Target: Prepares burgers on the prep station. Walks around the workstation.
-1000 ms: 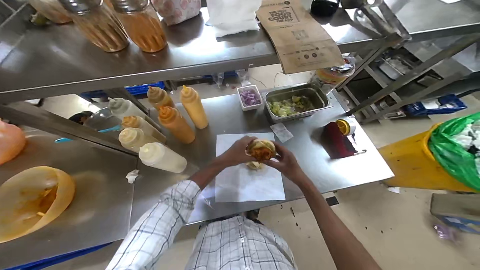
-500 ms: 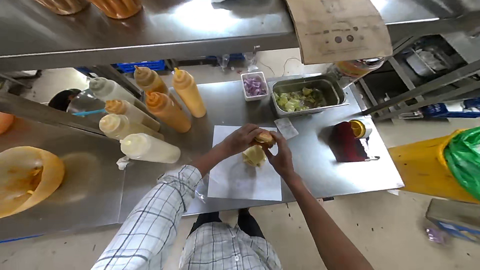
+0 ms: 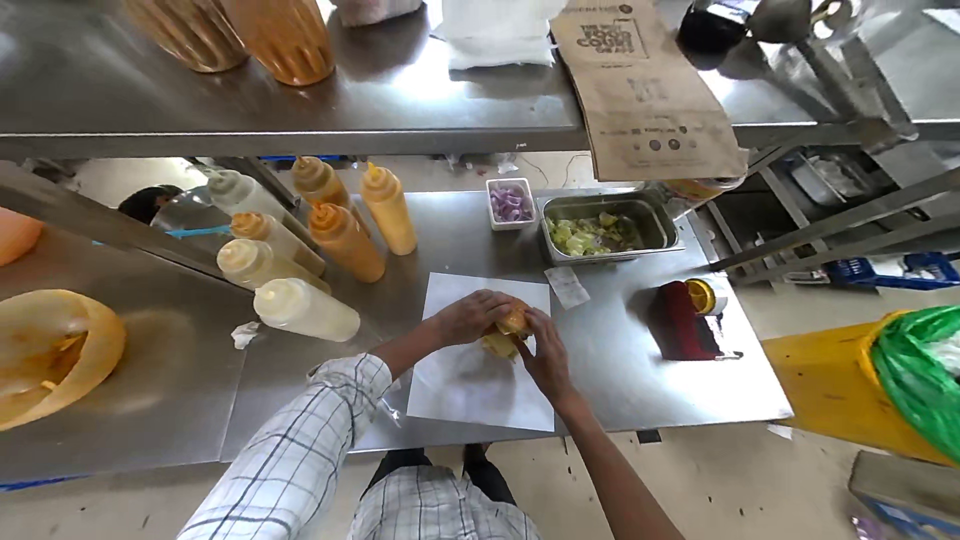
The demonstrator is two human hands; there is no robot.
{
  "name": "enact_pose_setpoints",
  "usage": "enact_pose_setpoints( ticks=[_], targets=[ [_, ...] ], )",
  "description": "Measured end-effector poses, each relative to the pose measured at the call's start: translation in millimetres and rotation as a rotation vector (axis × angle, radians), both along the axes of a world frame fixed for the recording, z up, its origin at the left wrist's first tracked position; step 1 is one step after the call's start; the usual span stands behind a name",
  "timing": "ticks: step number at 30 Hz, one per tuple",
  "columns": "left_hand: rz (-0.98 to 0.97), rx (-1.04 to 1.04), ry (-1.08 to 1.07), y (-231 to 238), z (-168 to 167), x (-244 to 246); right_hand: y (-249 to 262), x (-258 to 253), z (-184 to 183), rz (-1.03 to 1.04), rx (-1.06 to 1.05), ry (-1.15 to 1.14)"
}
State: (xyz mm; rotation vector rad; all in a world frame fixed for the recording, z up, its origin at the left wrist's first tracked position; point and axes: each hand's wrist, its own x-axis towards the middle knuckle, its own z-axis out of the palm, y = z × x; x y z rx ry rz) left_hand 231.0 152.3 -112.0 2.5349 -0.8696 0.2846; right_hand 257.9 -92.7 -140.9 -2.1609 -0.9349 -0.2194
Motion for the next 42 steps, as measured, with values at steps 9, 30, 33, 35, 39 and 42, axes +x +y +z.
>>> enact_pose_setpoints(
  ticks=[9, 30, 33, 35, 39, 42],
  targets=[
    [-0.066, 0.233, 0.245, 2.1, 12.3, -50.6, -16.2, -34.7, -12.0, 0.058, -0.244, -0.209],
    [0.151, 0.240, 0.177, -66.5, -8.6, -61.8, -190.3, -214.7, -59.8, -1.008, 0.115, 0.526],
    [0.122, 0.261, 0.209, -66.2, -6.3, -60.4, -233.9, -264.3, -121.6, -1.143, 0.132, 0.760],
    [0.108, 0.278, 0.218, -66.1, -3.2, -59.3, -257.0, -297.1, -161.2, -1.220, 0.225, 1.082],
    [0.108, 0.340, 0.213, -66.8, -1.7, -54.7, -262.6, -373.1, -232.3, -1.439, 0.576, 1.698],
    [0.102, 0.362, 0.202, -62.8, 1.1, -53.5, -242.4, -424.7, -243.1, -1.349, 0.556, 1.863]
  ],
)
